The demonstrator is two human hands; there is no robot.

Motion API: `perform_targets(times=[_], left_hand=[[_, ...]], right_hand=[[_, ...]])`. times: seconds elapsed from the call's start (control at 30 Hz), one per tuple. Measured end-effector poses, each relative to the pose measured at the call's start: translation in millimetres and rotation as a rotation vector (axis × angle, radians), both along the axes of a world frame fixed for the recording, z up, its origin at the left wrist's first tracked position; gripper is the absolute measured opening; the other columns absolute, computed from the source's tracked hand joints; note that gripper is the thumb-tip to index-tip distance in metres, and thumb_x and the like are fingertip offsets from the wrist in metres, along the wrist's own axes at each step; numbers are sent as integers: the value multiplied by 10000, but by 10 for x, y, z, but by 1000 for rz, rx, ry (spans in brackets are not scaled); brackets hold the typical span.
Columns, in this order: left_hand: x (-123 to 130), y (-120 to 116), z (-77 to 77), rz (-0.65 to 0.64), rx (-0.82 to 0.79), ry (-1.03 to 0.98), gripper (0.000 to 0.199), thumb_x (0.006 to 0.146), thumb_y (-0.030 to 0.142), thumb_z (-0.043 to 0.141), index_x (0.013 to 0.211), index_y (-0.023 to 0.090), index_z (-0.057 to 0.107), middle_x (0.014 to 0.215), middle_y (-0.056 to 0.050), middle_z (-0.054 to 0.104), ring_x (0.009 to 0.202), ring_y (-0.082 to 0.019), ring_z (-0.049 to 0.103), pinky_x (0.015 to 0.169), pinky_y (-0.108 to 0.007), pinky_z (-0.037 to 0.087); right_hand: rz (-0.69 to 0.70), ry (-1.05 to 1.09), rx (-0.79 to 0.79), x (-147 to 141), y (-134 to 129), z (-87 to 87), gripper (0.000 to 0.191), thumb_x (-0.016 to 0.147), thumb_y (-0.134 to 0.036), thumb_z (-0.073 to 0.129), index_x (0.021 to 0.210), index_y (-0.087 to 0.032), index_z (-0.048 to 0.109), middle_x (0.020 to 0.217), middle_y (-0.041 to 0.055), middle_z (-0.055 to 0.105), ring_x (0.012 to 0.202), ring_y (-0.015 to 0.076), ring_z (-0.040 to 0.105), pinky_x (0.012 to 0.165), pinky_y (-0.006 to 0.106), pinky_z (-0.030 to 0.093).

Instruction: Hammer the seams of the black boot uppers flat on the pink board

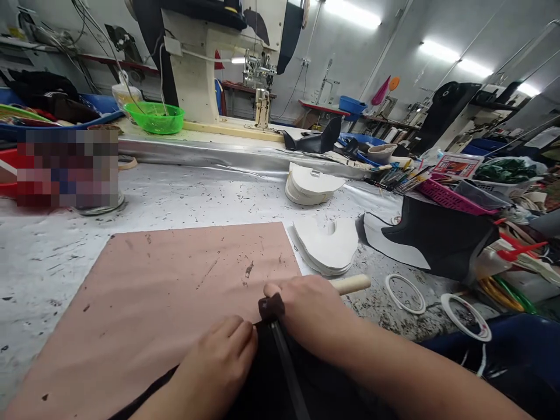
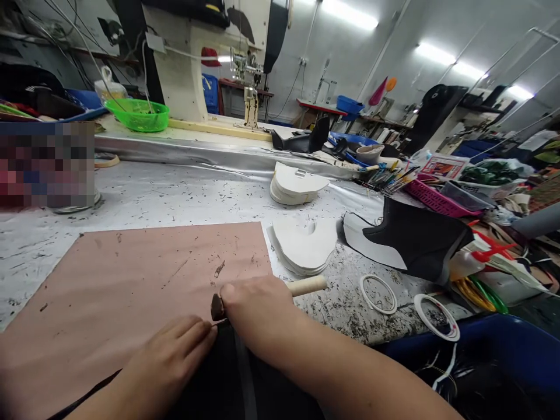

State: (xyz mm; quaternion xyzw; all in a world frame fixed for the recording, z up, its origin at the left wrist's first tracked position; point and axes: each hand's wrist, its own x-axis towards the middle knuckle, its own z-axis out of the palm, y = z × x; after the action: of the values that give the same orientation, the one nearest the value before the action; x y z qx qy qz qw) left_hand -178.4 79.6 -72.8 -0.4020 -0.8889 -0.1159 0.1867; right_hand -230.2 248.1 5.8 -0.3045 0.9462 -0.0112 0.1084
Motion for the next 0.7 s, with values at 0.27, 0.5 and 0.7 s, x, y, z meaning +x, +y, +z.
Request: perform_targets(times=[0.27,0.5,0.7], left_hand=[[156,-120,-4,-36,-40,54,332,733,-24,357,906,137,591,923,-78,655,805,-199,585,722,-315,493],[147,-130,23,-85,32,89,297,805,-7,351,960,91,585,779,-81,630,709,-186,588,628,-300,510],[198,-333,106,16,155,22,200,897,104,379,943,136,571,783,-58,634,664,-155,591,594,-252,493]], right_hand=[[-51,-53,58,5,-29,10,192,833,-98,456,788,-194,615,712,23,669,625,162,593,500,264,259],[11,-98,-1,27,-96,42,154,773,-105,501,716,-191,616,706,16,662,627,144,567,502,262,250],[-67,-118,-98,131,-130,-140,152,768,-108,481,809,-198,596,678,-9,630,564,120,511,485,248,213]])
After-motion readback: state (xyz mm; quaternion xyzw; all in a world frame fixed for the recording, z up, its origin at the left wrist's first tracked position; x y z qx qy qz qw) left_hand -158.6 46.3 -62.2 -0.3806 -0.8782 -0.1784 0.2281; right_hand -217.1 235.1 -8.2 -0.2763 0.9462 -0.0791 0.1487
